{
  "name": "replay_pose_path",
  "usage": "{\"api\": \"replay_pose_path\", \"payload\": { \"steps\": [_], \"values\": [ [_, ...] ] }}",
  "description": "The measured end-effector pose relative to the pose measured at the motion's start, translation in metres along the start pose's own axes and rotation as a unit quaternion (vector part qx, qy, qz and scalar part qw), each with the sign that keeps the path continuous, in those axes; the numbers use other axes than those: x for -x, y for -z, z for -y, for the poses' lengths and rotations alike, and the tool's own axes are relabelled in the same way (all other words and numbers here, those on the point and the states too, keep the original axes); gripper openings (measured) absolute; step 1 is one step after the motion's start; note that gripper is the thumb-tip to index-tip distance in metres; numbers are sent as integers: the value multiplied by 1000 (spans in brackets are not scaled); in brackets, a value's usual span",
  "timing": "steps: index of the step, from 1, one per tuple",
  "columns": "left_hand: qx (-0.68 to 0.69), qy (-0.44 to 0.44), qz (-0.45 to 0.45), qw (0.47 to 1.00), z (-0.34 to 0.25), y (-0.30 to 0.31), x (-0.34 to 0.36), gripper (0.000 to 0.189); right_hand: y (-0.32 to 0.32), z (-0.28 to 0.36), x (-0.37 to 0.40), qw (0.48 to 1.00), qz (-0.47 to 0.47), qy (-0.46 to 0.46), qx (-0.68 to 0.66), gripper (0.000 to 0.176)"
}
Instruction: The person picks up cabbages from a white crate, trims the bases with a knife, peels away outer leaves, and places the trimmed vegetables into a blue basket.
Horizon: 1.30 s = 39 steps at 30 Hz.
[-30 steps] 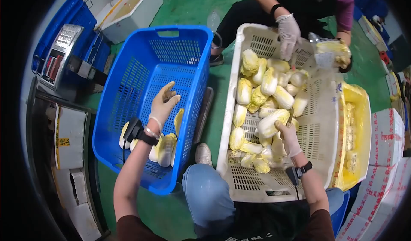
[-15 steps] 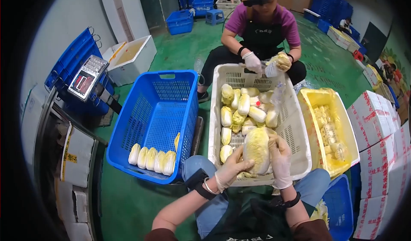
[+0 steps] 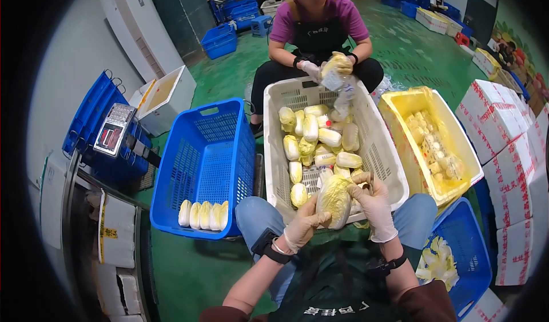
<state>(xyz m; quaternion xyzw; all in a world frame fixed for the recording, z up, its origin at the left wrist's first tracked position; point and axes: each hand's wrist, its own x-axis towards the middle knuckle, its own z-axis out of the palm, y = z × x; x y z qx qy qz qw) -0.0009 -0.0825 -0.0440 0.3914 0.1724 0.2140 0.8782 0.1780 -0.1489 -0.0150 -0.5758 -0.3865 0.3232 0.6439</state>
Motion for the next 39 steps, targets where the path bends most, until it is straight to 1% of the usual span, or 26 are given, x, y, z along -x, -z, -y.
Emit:
{"api": "replay_pose_path", "payload": {
  "steps": [3, 4, 5, 6, 7, 9, 10, 11, 13, 14, 15, 17, 18, 19, 20, 21, 23, 24, 25, 27, 28, 29, 31, 32, 37, 39],
  "values": [
    [-15, -30, -2, 999, 9, 0, -5, 71, 5, -8, 7, 999, -28, -18, -18, 11],
    [68, -10, -14, 998, 12, 0, -7, 70, 2, -11, 9, 999, -29, -19, -19, 11],
    [151, 10, -27, 988, 15, -1, -9, 70, -3, -14, 11, 991, -92, 7, -97, 10],
    [152, 11, -30, 988, 17, -1, -9, 70, -5, -17, 14, 973, -153, 31, -172, 10],
    [218, 6, -40, 975, 17, -2, -11, 68, 0, -11, 20, 973, -153, 29, -172, 10],
    [282, 0, -51, 958, 15, -8, -15, 67, 18, 4, 34, 978, -34, -79, -191, 17],
    [344, -1, -17, 939, 12, -14, -15, 66, 17, 1, 37, 976, -34, -38, -211, 17],
    [405, -3, 15, 914, 11, -18, -16, 66, 18, 3, 41, 976, -34, -39, -210, 17],
    [438, -2, 16, 899, 16, -20, -20, 66, 20, 12, 50, 933, -215, -55, -284, 15],
    [467, 0, 21, 884, 19, -19, -22, 66, 31, -3, 45, 937, -203, 60, -279, 17],
    [469, -1, 22, 883, 22, -15, -25, 66, 40, 4, 44, 938, -202, 61, -276, 17],
    [414, -119, -69, 900, 24, -6, -31, 66, 60, 29, 45, 926, -222, 126, -277, 23],
    [380, -135, -95, 910, 22, -5, -30, 65, 74, 33, 47, 950, -131, 128, -251, 26],
    [380, -132, -91, 911, 21, -6, -29, 65, 66, 47, 45, 950, -135, 132, -249, 26],
    [325, -141, -109, 929, 22, -7, -26, 63, 49, 60, 42, 985, -129, 79, -83, 35],
    [270, -149, -124, 943, 24, -9, -24, 61, 32, 68, 41, 989, -122, 22, 87, 47],
    [198, -143, -132, 961, 31, -16, -18, 53, 19, 34, 36, 966, -34, 89, 240, 68],
    [163, -129, -128, 970, 25, -30, -11, 53, 9, 19, 32, 941, -29, 134, 310, 77],
    [158, -116, -97, 976, 27, -27, -11, 48, 0, 12, 30, 942, -10, 153, 299, 69],
    [152, -119, -170, 966, 23, -39, -9, 25, -7, -11, 32, 941, -58, 173, 285, 64],
    [185, -129, -143, 964, 32, -20, -12, 21, -10, -10, 33, 932, -69, 168, 313, 60],
    [198, -132, -161, 958, 34, -22, -12, 22, -13, -10, 35, 925, -73, 160, 336, 56],
    [230, -118, -130, 957, 36, -11, -13, 34, -17, -21, 39, 939, -97, 132, 303, 51],
    [220, -119, -121, 961, 38, -10, -13, 37, -20, -25, 41, 942, -134, 142, 273, 52],
    [235, -105, -128, 958, 53, -24, -17, 43, -10, -37, 46, 931, -166, 165, 281, 50],
    [292, -81, -120, 945, 59, -22, -18, 47, -8, -35, 46, 925, -173, 203, 272, 40]
  ]
}}
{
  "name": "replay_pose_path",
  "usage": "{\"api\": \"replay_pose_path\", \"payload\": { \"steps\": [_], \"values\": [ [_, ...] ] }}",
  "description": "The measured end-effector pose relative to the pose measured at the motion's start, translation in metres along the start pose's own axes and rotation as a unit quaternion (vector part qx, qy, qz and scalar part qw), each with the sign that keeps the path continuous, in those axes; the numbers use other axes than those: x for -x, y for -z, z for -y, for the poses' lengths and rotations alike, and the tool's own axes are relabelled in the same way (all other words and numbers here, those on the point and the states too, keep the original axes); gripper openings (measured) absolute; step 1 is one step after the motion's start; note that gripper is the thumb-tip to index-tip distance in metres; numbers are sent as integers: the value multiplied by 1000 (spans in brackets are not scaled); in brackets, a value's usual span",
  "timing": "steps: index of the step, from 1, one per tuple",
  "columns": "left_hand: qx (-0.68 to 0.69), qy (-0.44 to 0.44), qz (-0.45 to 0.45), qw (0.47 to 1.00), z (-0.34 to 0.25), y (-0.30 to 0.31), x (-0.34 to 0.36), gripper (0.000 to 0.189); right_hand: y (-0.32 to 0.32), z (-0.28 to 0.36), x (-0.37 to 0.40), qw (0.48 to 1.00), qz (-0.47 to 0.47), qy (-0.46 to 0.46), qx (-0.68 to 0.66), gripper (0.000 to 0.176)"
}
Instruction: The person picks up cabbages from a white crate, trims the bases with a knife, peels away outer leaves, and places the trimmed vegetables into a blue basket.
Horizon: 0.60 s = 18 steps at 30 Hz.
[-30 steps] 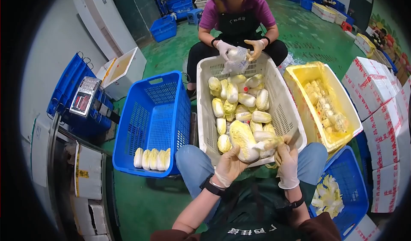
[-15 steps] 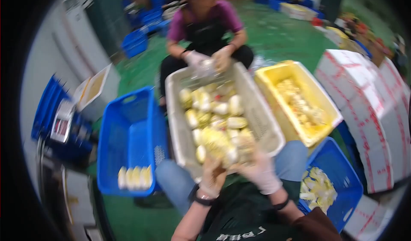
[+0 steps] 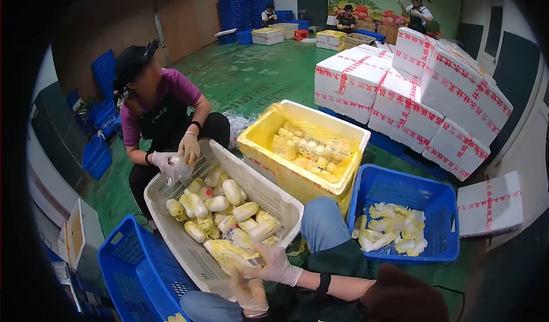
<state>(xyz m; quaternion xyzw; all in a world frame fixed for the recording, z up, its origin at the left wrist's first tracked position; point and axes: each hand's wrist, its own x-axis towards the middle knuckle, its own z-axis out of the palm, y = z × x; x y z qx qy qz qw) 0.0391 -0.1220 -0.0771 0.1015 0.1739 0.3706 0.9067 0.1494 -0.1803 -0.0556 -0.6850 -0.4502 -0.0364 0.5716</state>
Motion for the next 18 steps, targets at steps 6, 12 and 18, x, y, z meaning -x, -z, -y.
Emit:
{"api": "replay_pose_path", "payload": {
  "steps": [6, 12, 18],
  "values": [
    [183, 117, 35, 976, -7, 16, -10, 56, -6, -33, 15, 984, -12, 158, 86, 24],
    [59, 30, -3, 998, -14, -12, -1, 55, 88, -5, -32, 710, 87, -404, -570, 37],
    [-49, -30, 21, 998, -15, -7, -1, 74, 165, -148, -31, 467, -37, 25, -883, 84]
  ]
}}
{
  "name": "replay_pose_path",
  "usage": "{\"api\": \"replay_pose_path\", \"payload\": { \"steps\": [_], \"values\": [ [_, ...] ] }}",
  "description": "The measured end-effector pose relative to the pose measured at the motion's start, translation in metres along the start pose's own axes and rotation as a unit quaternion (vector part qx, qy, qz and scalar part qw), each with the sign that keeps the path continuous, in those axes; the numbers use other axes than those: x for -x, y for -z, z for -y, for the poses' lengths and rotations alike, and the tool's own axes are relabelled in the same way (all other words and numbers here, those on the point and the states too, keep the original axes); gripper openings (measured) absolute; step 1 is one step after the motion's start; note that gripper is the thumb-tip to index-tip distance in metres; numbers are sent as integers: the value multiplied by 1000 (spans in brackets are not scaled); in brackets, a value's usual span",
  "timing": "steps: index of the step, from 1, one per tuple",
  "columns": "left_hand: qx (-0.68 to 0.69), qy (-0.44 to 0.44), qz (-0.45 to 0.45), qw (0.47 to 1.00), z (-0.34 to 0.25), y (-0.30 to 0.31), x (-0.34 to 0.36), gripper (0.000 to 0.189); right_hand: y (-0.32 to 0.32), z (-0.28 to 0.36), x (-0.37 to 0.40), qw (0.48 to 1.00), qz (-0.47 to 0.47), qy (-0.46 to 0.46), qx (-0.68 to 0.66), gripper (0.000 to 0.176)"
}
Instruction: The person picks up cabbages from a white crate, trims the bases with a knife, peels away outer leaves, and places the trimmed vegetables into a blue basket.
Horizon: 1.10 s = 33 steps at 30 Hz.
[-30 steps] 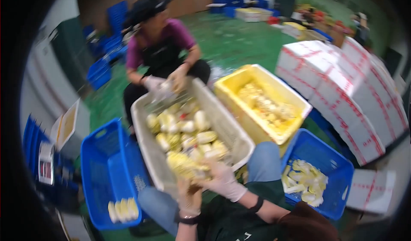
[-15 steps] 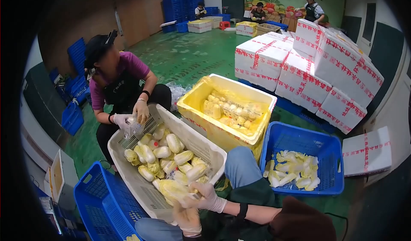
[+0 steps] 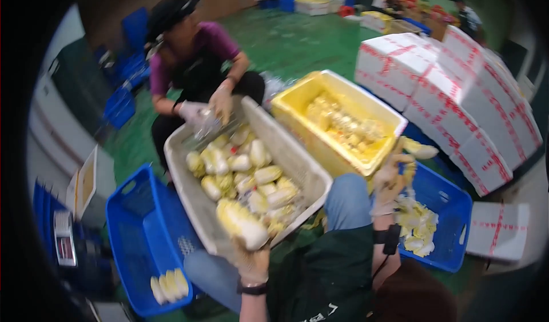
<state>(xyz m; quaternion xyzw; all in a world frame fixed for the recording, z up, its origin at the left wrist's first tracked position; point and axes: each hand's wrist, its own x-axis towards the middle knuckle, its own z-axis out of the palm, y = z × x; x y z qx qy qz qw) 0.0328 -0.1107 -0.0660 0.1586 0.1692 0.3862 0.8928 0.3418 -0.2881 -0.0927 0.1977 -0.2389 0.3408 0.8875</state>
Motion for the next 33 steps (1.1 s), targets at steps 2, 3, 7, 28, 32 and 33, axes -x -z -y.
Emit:
{"api": "replay_pose_path", "payload": {
  "steps": [2, 3, 7, 28, 32, 33],
  "values": [
    [119, 60, 49, 990, -5, -13, -2, 75, -18, 7, -4, 975, -93, 142, -142, 81],
    [132, 76, 60, 987, -6, -21, -2, 72, -21, 7, -6, 978, -164, 113, -69, 92],
    [29, 86, 75, 993, -2, -24, -1, 71, -6, -30, -6, 974, -220, -58, 23, 74],
    [-248, 130, 70, 957, -15, 8, 11, 71, 0, -193, 26, 610, -96, -370, 694, 44],
    [-224, 111, 87, 964, -8, 14, 8, 75, -34, -189, 0, 660, -42, -421, 621, 28],
    [-231, 105, 89, 963, -6, 7, 9, 74, -30, -187, 1, 677, -49, -418, 604, 26]
  ]
}}
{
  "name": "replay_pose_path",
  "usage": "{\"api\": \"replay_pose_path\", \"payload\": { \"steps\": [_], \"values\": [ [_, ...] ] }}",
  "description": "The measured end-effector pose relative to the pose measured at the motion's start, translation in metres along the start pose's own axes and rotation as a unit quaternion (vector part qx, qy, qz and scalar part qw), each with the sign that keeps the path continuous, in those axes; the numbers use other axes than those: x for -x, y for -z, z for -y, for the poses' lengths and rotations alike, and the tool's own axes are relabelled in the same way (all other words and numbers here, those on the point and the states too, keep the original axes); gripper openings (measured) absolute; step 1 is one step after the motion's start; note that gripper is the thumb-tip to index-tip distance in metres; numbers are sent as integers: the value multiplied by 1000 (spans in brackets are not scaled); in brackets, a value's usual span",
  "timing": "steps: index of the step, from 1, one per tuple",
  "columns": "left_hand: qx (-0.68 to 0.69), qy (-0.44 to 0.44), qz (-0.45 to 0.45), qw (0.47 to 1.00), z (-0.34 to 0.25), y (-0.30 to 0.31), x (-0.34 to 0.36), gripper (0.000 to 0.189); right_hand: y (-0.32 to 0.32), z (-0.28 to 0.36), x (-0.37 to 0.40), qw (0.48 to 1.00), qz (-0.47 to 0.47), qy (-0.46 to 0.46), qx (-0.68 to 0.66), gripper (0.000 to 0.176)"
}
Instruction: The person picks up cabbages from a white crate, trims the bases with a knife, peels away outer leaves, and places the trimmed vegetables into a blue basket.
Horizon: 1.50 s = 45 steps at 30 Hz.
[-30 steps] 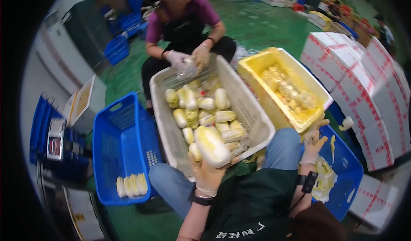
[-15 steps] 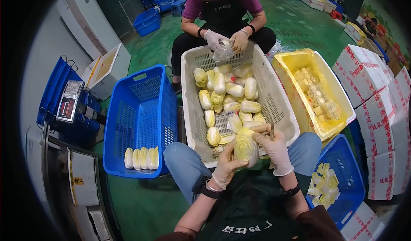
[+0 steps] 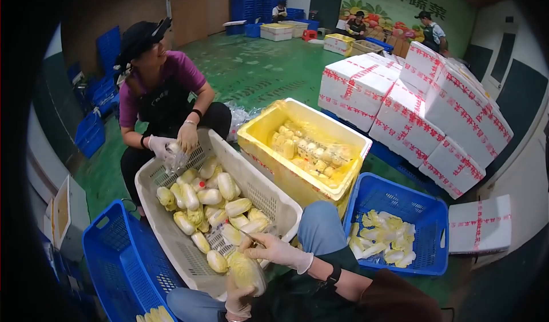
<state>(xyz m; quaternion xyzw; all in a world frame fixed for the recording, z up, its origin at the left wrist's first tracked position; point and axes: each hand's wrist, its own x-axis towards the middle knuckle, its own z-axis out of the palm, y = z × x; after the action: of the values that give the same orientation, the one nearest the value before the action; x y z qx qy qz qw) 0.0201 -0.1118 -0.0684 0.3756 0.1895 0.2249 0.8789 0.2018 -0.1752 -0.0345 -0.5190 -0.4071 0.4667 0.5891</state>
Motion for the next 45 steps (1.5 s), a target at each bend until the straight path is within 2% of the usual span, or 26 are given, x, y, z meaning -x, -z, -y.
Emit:
{"api": "replay_pose_path", "payload": {
  "steps": [2, 7, 11, 14, 16, 20, 29, 31, 32, 35, 38, 40, 41, 44, 45],
  "values": [
    [-7, -4, 4, 1000, -3, -5, 1, 73, -1, -2, 1, 1000, -2, 5, -24, 24],
    [-19, 7, 3, 1000, 1, 4, 0, 76, 0, -10, 2, 990, -16, 35, 138, 23],
    [-47, 9, 17, 999, -4, 0, -2, 76, -7, 10, 11, 991, -34, 39, 126, 26],
    [-34, -8, -9, 999, -6, -7, -1, 75, -6, 16, 14, 989, -28, 38, 139, 27],
    [-52, -2, 8, 999, -1, 4, -2, 73, -1, 12, 11, 996, 22, -18, 83, 30],
    [-49, 3, 36, 998, 4, 19, -2, 71, 4, 7, 16, 998, 46, -29, 41, 27],
    [-23, 16, 36, 999, 2, 11, -1, 69, -1, -5, 26, 995, -22, 33, 87, 19],
    [-81, 33, 31, 996, 1, 20, 0, 72, -4, -3, 28, 984, -70, 91, 135, 21],
    [-80, 33, 32, 996, -2, 12, 1, 72, -5, 0, 30, 984, -71, 90, 135, 21],
    [-95, 31, 22, 995, -16, -5, 4, 75, -9, 5, 32, 978, -94, 75, 169, 21],
    [-113, 40, 42, 992, -20, 0, 4, 78, -5, 0, 31, 980, -63, 66, 175, 23],
    [-139, 41, 26, 989, -16, 13, 4, 79, 0, -8, 30, 995, -27, -29, 93, 29],
    [-139, 41, 25, 989, -14, 17, 3, 79, 0, -11, 30, 995, -27, -29, 93, 29],
    [-128, 59, 23, 990, -11, 20, 2, 80, -4, -17, 30, 988, -39, 21, 149, 30],
    [-123, 53, 30, 990, -11, 18, 1, 81, -7, -19, 31, 966, -118, 76, 218, 31]
  ]
}}
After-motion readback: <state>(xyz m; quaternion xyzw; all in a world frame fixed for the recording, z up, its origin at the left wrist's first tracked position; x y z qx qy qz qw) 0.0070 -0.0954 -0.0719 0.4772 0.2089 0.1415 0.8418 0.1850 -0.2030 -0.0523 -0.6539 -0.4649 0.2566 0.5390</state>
